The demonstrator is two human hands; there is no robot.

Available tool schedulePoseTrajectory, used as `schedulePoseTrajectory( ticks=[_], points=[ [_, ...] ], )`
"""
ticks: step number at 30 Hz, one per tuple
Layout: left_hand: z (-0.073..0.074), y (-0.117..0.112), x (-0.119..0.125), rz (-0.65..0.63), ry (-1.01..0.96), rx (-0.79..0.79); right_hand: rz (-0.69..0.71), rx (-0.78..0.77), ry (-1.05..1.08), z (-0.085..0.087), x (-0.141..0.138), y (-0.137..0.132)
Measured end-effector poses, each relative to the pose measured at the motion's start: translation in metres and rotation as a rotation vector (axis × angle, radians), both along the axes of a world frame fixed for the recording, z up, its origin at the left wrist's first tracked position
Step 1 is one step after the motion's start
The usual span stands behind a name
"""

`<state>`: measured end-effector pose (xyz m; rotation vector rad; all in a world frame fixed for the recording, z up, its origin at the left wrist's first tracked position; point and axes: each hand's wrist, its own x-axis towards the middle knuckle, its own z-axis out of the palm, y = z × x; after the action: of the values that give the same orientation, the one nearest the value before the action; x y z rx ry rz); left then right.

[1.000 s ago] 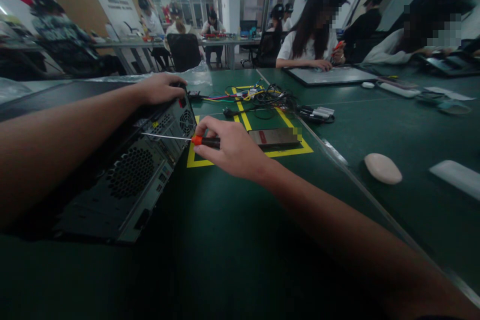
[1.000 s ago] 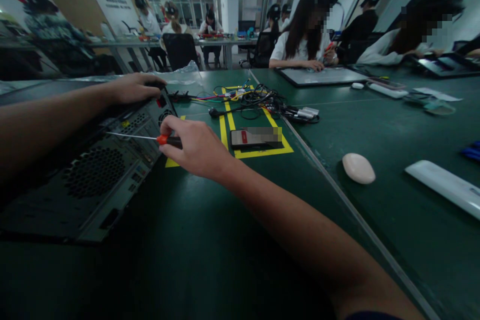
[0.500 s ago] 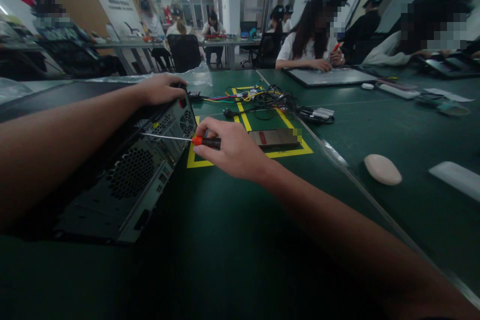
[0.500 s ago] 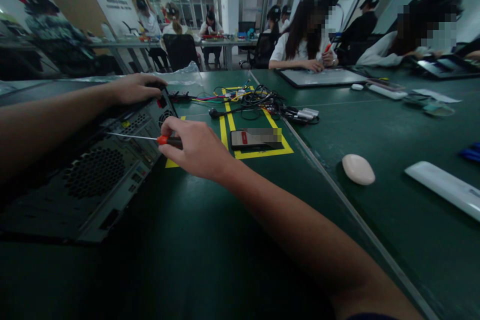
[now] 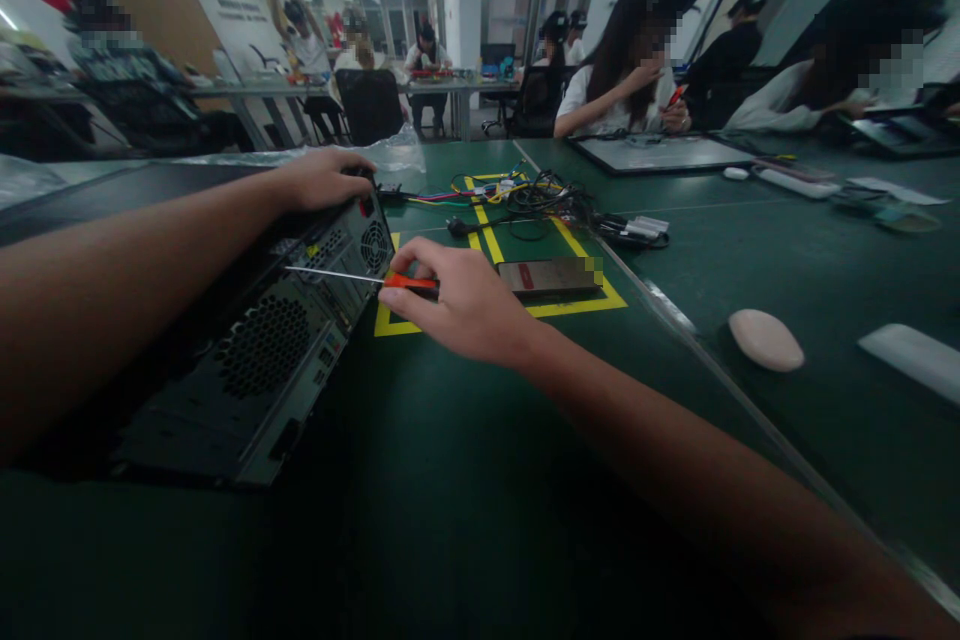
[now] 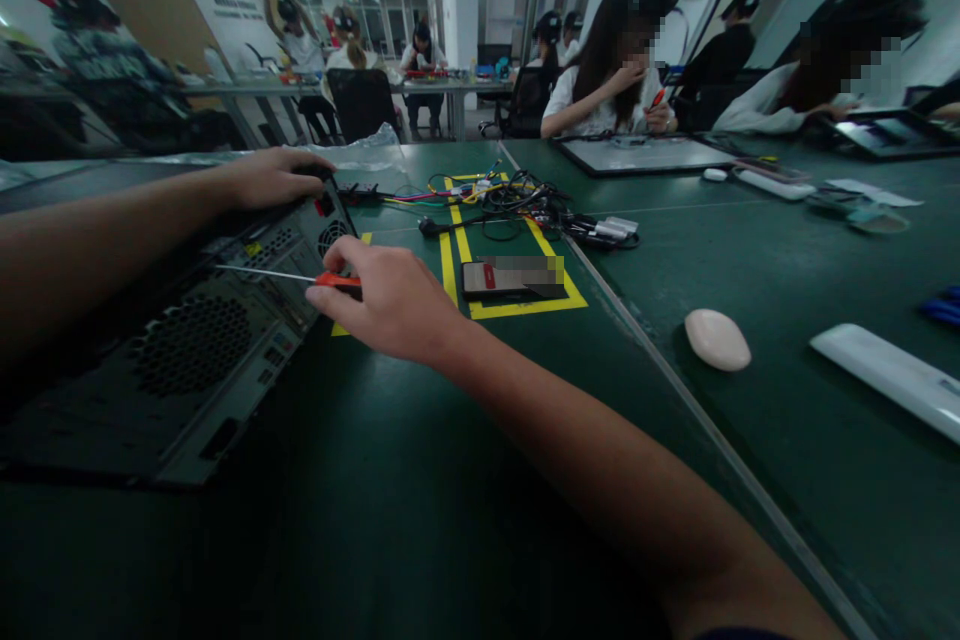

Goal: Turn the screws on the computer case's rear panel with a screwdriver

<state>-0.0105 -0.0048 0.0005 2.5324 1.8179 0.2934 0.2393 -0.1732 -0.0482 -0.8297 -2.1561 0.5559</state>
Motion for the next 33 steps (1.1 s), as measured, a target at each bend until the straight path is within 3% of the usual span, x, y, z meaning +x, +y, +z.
schedulePoseTrajectory(
  ticks=[8, 33],
  points=[
    [0.0026, -0.002, 0.0013, 0.023, 0.033, -0.015, 0.03, 0.091, -0.019, -0.0022, 0.0014, 0.0021],
    [0.0006, 0.0004, -0.0013, 0.001, 0.012, -0.008, 0.02, 0.067, 0.012, -0.0013, 0.0016, 0.0025]
  ],
)
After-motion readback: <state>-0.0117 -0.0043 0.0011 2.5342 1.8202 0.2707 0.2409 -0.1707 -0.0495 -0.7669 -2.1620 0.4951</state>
